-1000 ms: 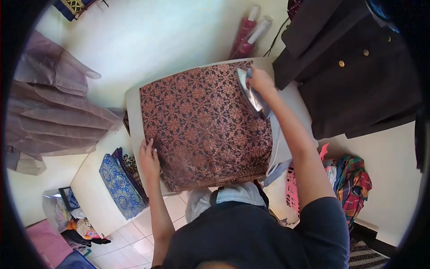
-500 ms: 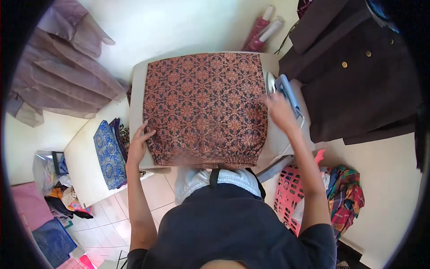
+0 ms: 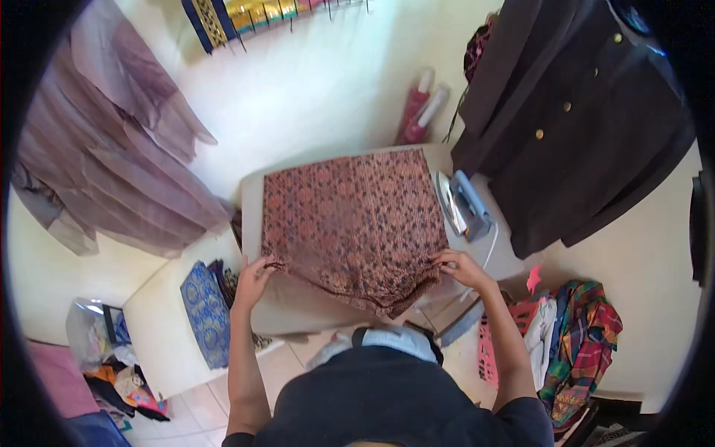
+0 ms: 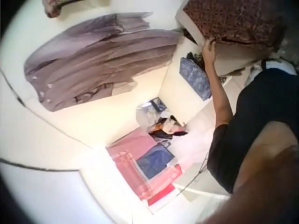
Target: Ironing a patterned piece of fabric on a table.
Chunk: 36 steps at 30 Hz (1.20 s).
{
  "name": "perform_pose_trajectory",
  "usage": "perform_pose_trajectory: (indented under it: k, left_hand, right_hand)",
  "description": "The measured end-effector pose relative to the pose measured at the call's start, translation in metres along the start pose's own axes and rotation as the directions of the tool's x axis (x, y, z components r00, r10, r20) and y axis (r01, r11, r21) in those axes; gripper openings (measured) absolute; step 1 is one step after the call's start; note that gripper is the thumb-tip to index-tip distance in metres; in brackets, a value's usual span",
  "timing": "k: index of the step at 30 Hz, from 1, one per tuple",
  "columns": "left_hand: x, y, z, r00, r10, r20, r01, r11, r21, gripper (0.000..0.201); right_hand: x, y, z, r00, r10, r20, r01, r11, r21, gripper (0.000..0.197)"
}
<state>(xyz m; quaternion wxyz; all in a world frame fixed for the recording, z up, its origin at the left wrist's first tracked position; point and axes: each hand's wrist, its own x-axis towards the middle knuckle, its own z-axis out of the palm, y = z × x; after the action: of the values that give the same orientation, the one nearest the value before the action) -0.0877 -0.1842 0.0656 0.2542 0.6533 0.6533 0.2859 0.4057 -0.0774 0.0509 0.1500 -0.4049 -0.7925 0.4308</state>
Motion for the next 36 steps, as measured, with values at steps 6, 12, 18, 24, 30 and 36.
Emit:
perform_pose_trajectory:
  k: [6, 12, 18, 24, 30, 36]
  left_hand:
    - [0.105, 0.007, -0.024, 0.864, -0.113, -0.491, -0.120, 0.900, -0.418, 0.036]
    - [0.169, -0.050, -0.003, 0.923, -0.311, -0.225, 0.248, 0.931, -0.266, 0.049]
    - [0.124, -0.053, 0.018, 0.938, -0.337, -0.086, 0.324, 0.937, -0.131, 0.033]
    - [0.143, -0.038, 0.015, 0.854, -0.189, -0.485, 0.042, 0.954, -0.298, 0.022]
    - [0.153, -0.072, 0.047, 0.865, -0.317, -0.389, 0.395, 0.908, 0.139, 0.030]
    - [0.159, -0.008, 0.054, 0.833, -0.213, -0.511, 0.446, 0.805, 0.392, 0.044]
  right_hand:
    - [0.112, -0.040, -0.083, 0.888, 0.024, -0.460, 0.128, 0.947, 0.296, 0.018]
    - [0.224, 0.037, -0.067, 0.801, 0.105, -0.589, -0.077, 0.994, 0.073, 0.047]
    - [0.207, 0.026, -0.024, 0.790, 0.170, -0.589, -0.353, 0.911, -0.212, 0.034]
    - [0.231, 0.001, -0.047, 0.638, -0.233, -0.734, -0.055, 0.937, -0.344, 0.019]
    - [0.249, 0.047, -0.024, 0.815, -0.082, -0.574, -0.270, 0.822, -0.501, 0.021]
    - [0.232, 0.019, -0.015, 0.720, -0.230, -0.655, -0.258, 0.788, -0.559, 0.031]
